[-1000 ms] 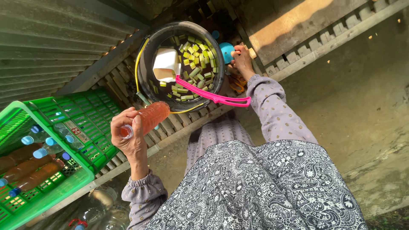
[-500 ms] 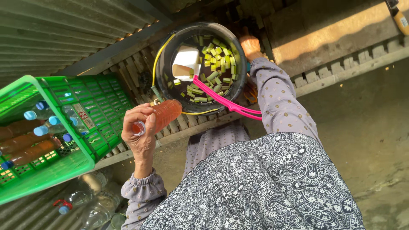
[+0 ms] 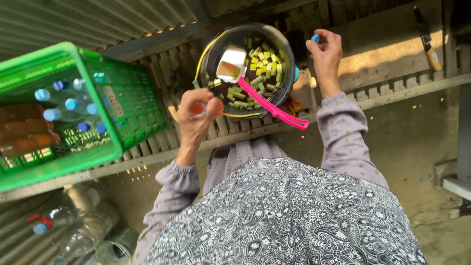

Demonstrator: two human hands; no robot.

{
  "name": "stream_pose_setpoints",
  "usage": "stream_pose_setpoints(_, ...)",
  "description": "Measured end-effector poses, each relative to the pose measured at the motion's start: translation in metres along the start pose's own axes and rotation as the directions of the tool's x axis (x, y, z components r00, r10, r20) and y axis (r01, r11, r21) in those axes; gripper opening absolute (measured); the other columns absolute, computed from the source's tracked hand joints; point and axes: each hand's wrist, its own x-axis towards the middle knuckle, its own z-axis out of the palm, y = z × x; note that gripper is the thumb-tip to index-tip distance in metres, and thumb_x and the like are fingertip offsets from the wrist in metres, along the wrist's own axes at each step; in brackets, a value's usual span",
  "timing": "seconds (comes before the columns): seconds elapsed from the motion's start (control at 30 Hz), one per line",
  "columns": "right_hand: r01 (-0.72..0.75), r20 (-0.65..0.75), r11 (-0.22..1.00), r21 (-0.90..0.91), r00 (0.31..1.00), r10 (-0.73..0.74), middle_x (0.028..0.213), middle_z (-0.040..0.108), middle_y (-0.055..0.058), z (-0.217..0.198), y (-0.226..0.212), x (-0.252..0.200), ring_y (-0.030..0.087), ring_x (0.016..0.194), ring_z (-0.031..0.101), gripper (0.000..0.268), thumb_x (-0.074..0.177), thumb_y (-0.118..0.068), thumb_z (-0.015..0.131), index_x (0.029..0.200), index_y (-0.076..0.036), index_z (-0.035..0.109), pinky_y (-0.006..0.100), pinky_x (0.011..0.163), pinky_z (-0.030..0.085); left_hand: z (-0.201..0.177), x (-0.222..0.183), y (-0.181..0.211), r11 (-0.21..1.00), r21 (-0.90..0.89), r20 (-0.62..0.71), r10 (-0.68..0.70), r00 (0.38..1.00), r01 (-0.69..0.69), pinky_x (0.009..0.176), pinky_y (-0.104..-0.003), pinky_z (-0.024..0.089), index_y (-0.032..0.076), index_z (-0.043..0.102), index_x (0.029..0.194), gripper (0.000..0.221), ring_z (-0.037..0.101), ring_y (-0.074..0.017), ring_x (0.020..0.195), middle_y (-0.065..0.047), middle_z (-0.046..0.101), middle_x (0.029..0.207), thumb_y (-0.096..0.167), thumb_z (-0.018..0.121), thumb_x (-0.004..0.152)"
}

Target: The person uses a blue funnel and a pink scoop to transfer chopped green vegetables from a large metal bowl into clear plastic bottles. They seal each filled bottle with a blue cap and place it into a green crate.

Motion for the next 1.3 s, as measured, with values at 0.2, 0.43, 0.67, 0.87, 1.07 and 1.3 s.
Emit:
stream_pose_setpoints(0.2,-0.094,0.359,0.966,0.241,0.933,0.001,0.115,0.065,0.006,0.012,-0.145,-0.069,0.01,0.09,0.067,0.033,0.097,-0.004,0.075,0.129,-0.005,0.066,0.023,0.075,0.056,0.016,0.013,-0.008,0.994,0.1,-0.014,0.045,0.999,-0.044,0.083,-0.033,0.054,0.007,0.065,0.094,0.017,0.066,-0.0209,0.093,-0.005,0.069,0.097,0.012,0.08,0.09)
stream_pose_setpoints(0.43,0.284,0.634,0.938,0.201,0.692,-0.346,0.125,0.062,0.007,0.055,-0.246,-0.118,0.011,0.094,0.064,0.035,0.095,-0.001,0.077,0.128,-0.005,0.068,0.024,0.08,0.057,0.034,0.02,-0.023,0.986,0.109,-0.05,0.131,0.99,-0.125,0.081,-0.038,0.051,0.009,0.063,0.095,0.019,0.064,-0.0265,0.091,-0.006,0.065,0.092,0.016,0.079,0.087)
stream_pose_setpoints(0.67,0.647,0.759,0.762,-0.002,0.497,-0.42,0.122,0.066,0.009,0.079,-0.282,-0.108,0.02,0.091,0.068,0.04,0.093,-0.006,0.081,0.13,-0.008,0.067,0.029,0.079,0.057,0.04,0.021,-0.024,0.989,0.028,-0.059,0.149,0.987,-0.148,0.08,-0.042,0.05,0.007,0.063,0.101,0.031,0.064,-0.032,0.093,-0.007,0.067,0.099,0.023,0.082,0.082)
stream_pose_setpoints(0.87,0.842,0.804,0.539,-0.029,0.34,-0.487,0.124,0.066,0.01,0.083,-0.304,-0.109,0.03,0.108,0.067,0.036,0.09,-0.008,0.078,0.125,-0.008,0.068,0.037,0.089,0.057,0.042,0.022,-0.027,0.992,-0.024,-0.101,0.124,0.987,-0.127,0.081,-0.043,0.053,0.007,0.059,0.102,0.037,0.065,-0.0324,0.096,-0.009,0.065,0.099,0.023,0.085,0.08)
stream_pose_setpoints(1.07,0.916,0.864,0.396,-0.069,0.253,-0.435,0.12,0.067,0.007,0.089,-0.307,-0.107,0.028,0.108,0.064,0.027,0.092,-0.01,0.079,0.117,-0.01,0.07,0.039,0.088,0.056,0.041,0.023,-0.026,0.987,-0.151,-0.095,0.047,0.994,-0.061,0.08,-0.041,0.056,0.006,0.06,0.103,0.045,0.066,-0.0307,0.095,-0.01,0.063,0.101,0.023,0.091,0.074)
stream_pose_setpoints(1.3,0.93,0.872,0.358,-0.081,0.241,-0.427,0.12,0.066,0.009,0.088,-0.304,-0.1,0.03,0.109,0.065,0.032,0.091,-0.009,0.078,0.122,-0.009,0.069,0.039,0.088,0.056,0.031,0.005,-0.042,0.987,-0.06,-0.1,0.142,0.985,-0.149,0.095,-0.043,0.052,0.012,0.051,0.128,0.083,0.063,-0.0318,0.113,-0.01,0.061,0.122,0.032,0.099,0.063)
